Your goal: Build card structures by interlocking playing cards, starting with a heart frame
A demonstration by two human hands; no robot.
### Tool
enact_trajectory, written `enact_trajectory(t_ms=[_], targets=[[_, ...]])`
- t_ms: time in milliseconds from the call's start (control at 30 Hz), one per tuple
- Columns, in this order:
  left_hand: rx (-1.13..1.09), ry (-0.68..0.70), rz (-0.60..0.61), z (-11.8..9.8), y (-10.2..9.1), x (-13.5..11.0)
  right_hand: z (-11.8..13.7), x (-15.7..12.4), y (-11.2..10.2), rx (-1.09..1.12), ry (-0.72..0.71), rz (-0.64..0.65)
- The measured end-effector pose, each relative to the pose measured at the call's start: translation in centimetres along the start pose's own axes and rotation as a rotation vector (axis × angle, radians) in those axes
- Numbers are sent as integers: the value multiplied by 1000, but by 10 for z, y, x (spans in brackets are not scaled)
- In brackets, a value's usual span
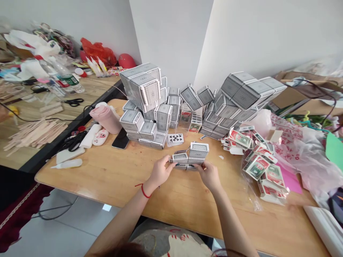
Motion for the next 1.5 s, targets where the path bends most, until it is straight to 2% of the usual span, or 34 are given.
enact_trajectory(t_ms=[367,567,967,1167,1333,1500], targets=[[-22,-4,-14,2,0,-2,-1,-7,0,3,55,3],[-41,-12,17,2,1,-2,2,-7,-2,11,38,1],[-15,-8,-8,2,0,-2,3,-5,-3,27,10,0],[-17,1,-6,1,0,-2,8,-3,-3,56,9,92],[-30,6,19,1,2,-1,11,1,-2,47,6,299],[2,31,29,0,3,-1,14,2,-3,192,31,376]])
Point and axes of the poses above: each hand's wrist, its own x-axis towards the middle knuckle, its own y-axis out of the palm, z = x × y, the point moved 9 cm from there along x, towards the middle knuckle, and after that the axes turned 12 degrees about -y, right-handed, at the moved point
